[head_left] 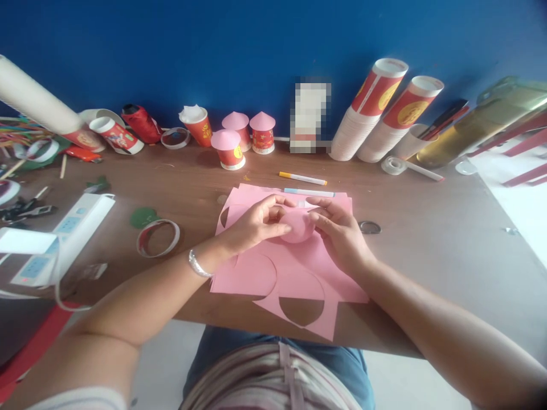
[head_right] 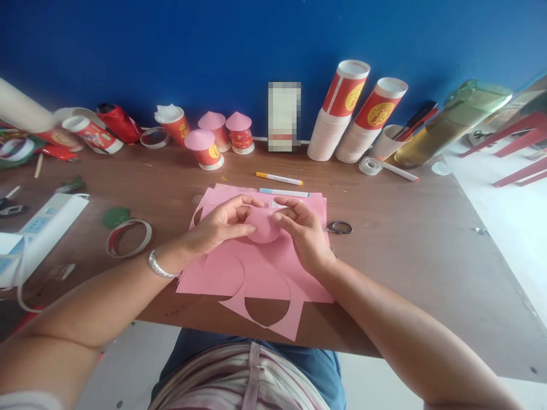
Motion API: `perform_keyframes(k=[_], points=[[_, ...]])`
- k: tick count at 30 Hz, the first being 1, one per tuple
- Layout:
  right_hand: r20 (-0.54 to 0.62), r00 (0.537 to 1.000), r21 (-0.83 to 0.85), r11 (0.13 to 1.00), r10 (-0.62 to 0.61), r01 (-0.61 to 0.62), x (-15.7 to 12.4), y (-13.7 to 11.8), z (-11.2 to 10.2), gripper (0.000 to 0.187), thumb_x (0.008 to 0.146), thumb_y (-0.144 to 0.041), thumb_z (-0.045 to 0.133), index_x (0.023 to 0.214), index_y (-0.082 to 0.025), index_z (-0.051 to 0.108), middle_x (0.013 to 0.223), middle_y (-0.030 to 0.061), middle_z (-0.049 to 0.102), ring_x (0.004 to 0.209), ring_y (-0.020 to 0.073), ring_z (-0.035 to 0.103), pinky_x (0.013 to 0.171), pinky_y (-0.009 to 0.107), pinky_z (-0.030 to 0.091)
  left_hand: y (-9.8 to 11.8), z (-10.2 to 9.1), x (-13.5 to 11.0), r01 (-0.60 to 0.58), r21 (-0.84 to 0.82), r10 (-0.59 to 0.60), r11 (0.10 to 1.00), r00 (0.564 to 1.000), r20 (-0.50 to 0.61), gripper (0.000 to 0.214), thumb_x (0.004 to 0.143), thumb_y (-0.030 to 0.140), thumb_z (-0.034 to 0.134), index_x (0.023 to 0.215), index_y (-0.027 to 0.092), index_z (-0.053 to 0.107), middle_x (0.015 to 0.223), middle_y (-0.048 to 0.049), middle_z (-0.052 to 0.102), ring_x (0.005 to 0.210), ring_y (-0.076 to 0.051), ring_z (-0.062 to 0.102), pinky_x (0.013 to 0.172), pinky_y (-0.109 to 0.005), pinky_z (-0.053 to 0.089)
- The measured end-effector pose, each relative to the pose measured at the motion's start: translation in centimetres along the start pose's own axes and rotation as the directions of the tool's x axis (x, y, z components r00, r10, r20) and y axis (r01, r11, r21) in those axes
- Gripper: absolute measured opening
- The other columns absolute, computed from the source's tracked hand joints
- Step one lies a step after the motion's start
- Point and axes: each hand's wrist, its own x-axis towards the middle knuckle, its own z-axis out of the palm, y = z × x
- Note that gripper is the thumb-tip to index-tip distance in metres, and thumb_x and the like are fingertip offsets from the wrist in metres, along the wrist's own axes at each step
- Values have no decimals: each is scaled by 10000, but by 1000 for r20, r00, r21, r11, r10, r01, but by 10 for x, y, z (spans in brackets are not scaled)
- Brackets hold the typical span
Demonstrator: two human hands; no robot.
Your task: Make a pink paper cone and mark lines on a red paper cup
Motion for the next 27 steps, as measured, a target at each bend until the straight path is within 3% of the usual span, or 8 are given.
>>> perform_keyframes(k=[4,8,13,17,21,27], points=[[38,999,-14,1000,-6,6,1,0,-1,623,686,-462,963,1199,-247,684,756,-47,667,732,151,576,735,315,460,-3,-5,3,-15,1,15,1000,999,32,490,837,326,833,1258,220,606,893,0,627,819,-149,581,750,-293,450],[12,1000,-22,1000,-10,10,1,2,-2,577,739,-522,931,1202,-252,719,711,-61,624,713,143,560,739,310,464,-7,-7,4,-30,-16,30,999,999,14,456,870,365,823,1259,232,624,978,-26,671,909,-175,622,808,-309,461],[-6,1000,-29,1000,-7,7,4,9,-6,557,825,-725,800,1110,-246,774,823,5,701,852,189,646,857,353,514,-10,-9,5,-64,-66,62,996,997,-35,428,864,331,808,1251,234,654,1081,-44,710,969,-189,635,890,-325,456],[52,999,-105,994,1,4,5,9,-7,497,843,-706,798,1040,-249,795,944,34,746,931,206,653,896,357,507,-10,-10,6,-51,-116,47,992,998,-35,396,855,296,791,1227,230,674,1112,-41,720,971,-183,642,905,-321,445],[117,992,-161,987,36,-16,5,6,-7,463,766,-658,880,907,-229,776,881,20,724,810,176,590,766,322,466,-9,-9,6,-32,-120,27,992,999,-43,406,855,335,821,1215,229,667,1144,-52,731,974,-185,653,888,-312,448],[171,982,-256,966,81,-35,4,3,-5,516,698,-655,919,713,-198,679,693,-27,552,676,125,431,642,294,326,-7,-7,5,-21,-102,17,995,999,-42,423,868,377,839,1224,227,667,1097,-51,740,963,-181,668,873,-305,454]])
